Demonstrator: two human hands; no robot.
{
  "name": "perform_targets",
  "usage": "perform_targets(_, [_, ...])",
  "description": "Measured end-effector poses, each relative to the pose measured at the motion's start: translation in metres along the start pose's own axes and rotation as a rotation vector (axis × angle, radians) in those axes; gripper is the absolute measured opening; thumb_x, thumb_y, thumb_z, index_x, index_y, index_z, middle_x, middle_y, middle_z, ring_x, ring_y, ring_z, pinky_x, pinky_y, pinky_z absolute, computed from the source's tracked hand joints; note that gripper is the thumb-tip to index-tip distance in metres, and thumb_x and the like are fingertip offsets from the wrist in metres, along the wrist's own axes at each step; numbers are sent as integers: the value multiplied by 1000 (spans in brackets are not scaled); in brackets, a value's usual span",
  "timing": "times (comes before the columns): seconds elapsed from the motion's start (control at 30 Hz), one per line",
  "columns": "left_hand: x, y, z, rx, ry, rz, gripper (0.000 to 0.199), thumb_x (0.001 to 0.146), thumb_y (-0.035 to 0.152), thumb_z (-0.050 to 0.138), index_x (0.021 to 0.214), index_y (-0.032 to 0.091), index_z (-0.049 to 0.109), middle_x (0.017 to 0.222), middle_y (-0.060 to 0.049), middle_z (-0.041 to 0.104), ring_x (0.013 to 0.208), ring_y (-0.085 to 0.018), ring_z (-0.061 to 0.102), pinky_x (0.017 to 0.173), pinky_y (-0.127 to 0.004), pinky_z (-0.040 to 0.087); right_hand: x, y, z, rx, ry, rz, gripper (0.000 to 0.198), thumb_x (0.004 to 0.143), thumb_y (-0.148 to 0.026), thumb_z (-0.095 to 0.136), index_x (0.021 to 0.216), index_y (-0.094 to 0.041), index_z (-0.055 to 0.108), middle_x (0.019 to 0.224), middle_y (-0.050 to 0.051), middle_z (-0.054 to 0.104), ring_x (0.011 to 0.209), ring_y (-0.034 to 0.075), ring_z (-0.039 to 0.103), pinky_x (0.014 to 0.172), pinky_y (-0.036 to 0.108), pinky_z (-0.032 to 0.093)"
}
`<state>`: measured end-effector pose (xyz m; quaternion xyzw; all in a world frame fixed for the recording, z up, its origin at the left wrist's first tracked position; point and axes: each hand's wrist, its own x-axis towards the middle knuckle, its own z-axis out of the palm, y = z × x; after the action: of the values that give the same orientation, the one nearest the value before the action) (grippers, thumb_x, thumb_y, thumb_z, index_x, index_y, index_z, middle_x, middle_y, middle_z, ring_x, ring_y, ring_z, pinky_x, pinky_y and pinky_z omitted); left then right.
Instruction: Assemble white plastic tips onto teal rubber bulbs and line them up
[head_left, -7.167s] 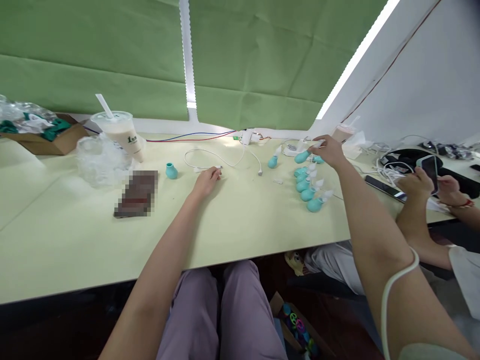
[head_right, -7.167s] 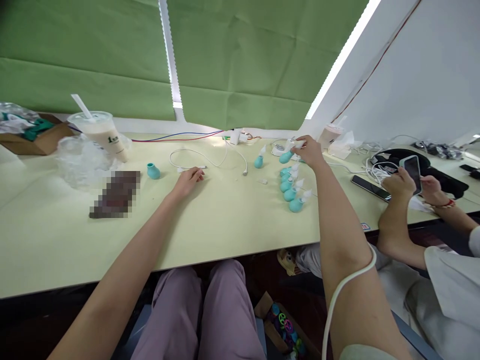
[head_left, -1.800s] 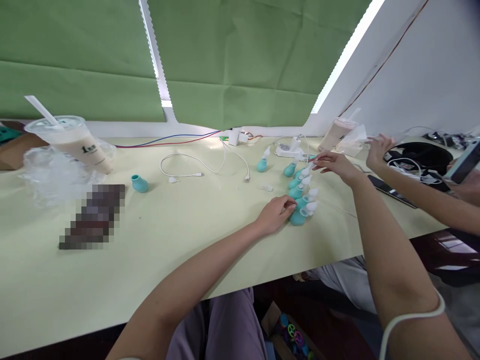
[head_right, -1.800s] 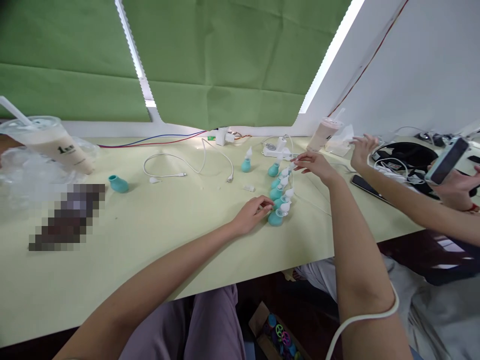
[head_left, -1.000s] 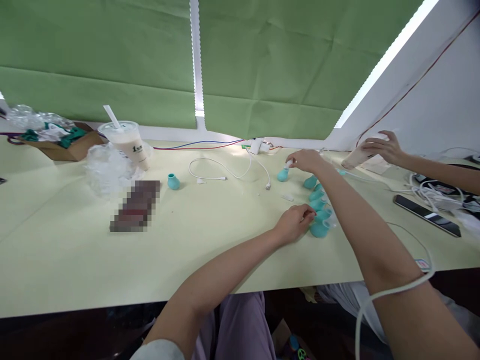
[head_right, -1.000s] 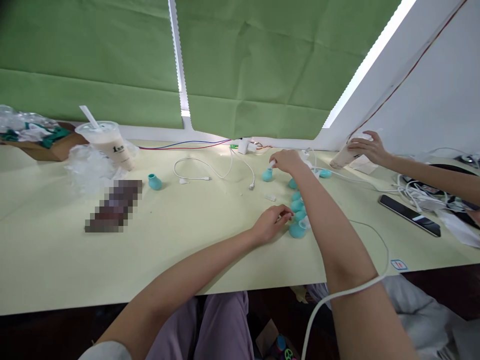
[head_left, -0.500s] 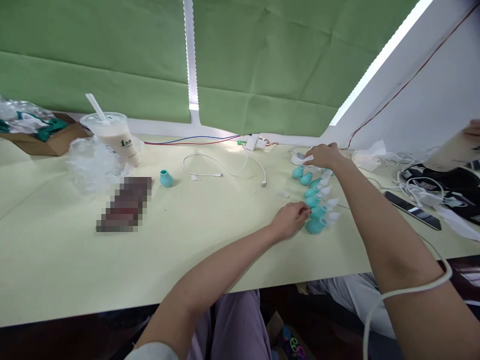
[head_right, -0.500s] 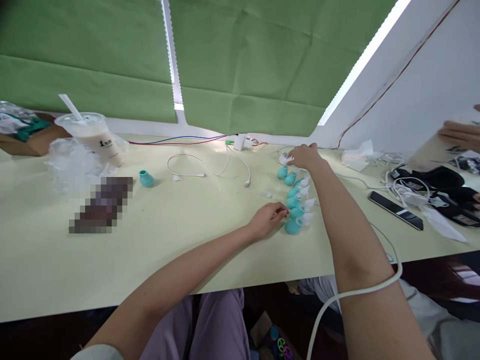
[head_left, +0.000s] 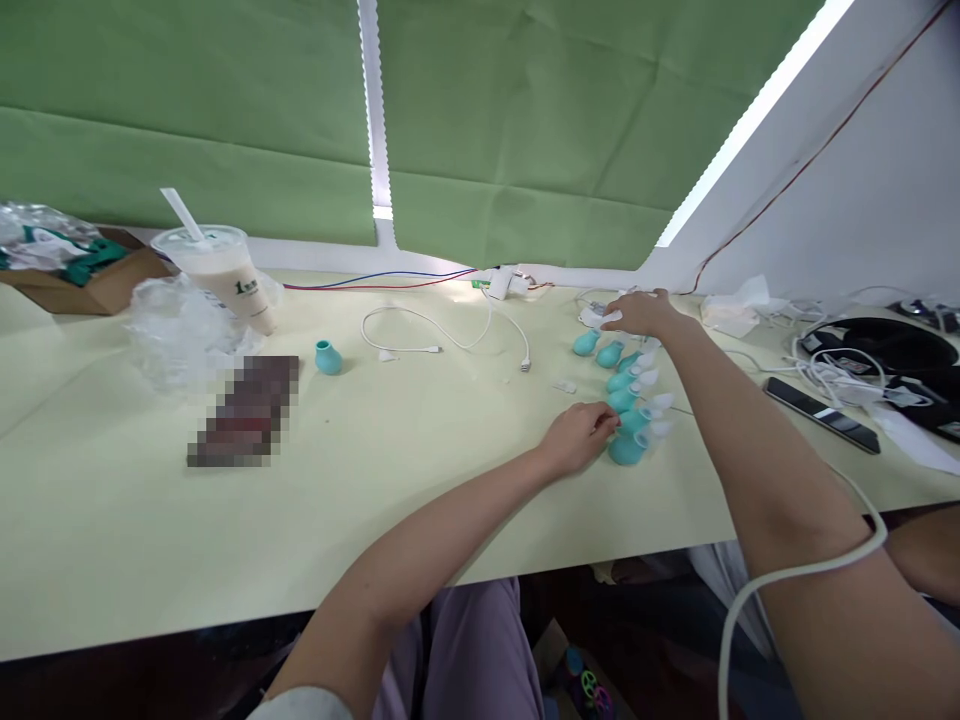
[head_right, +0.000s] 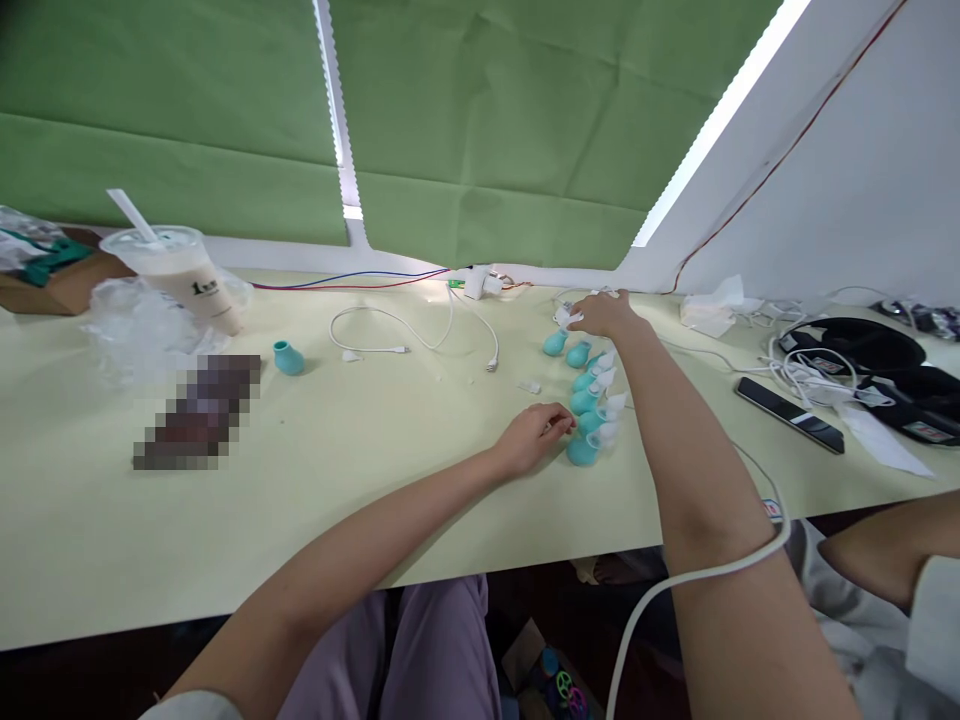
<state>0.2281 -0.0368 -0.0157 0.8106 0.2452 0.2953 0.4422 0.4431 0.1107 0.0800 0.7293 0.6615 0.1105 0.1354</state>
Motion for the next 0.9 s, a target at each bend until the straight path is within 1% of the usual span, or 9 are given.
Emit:
perform_targets(0.13, [0,2,-1,-1,15,-10,26,94,29,36,96,18,59,101,-4,68,97,-16,58,85,-27,44,-5,-3,0,53,13,-37,46,78,-48,55,119,-26,60,122,8,63,120,33,47,101,58,22])
perform_targets(0.27, [-2,2,-1,-4,37,-4,26,93,29,36,95,18,60,98,-5,68,96,-17,58,82,-27,44,-14,-9,-9,131,91,-91,53,77,-47,55,125,-27,53,125,9,61,119,34,48,99,60,22])
perform_targets(0.33, [-2,0,-1,7,68,4,26,93,29,37,96,18,60,98,-5,68,95,-17,58,83,-28,45,-22,-15,-25,189,128,-110,53,78,-46,54,127,-27,51,126,9,60,118,33,49,100,59,23])
perform_targets(0.43, [-1,-3,-2,43,141,27,23,92,27,39,97,19,60,98,-5,67,96,-17,58,87,-29,44,-41,-32,-62,294,166,-138,44,80,-42,54,122,-27,57,123,6,63,112,29,54,99,52,29])
perform_targets(0.53, [0,-8,-16,75,245,35,19,90,21,42,94,19,60,97,-5,67,93,-16,58,89,-30,44,-67,-62,-99,368,190,-149,36,81,-36,57,115,-26,63,112,5,68,98,24,61,86,39,42])
perform_targets(0.6, [-5,-13,-36,62,350,22,18,88,17,42,93,18,60,96,-6,67,90,-15,59,86,-29,46,-86,-90,-112,356,192,-152,31,81,-29,58,111,-27,65,107,2,70,93,21,63,80,33,44])
perform_targets(0.7, [-28,-23,-82,73,483,-3,17,85,14,44,91,18,59,93,-5,67,86,-15,60,82,-28,46,-112,-136,-108,231,194,-122,27,79,-20,61,105,-24,69,105,4,71,98,22,63,81,32,44])
perform_targets(0.8, [-66,-37,-135,166,612,-43,18,84,15,43,91,19,59,92,-5,67,87,-16,60,80,-29,45,-128,-170,-84,160,123,-9,31,81,-9,53,107,-17,69,109,14,69,104,25,62,81,33,46])
perform_targets(0.9, [-103,-51,-177,258,718,-114,19,83,15,41,89,19,59,91,-4,67,87,-16,60,79,-28,44,-135,-185,-53,195,-9,155,32,81,-7,49,104,-14,70,108,19,68,103,30,63,74,37,48])
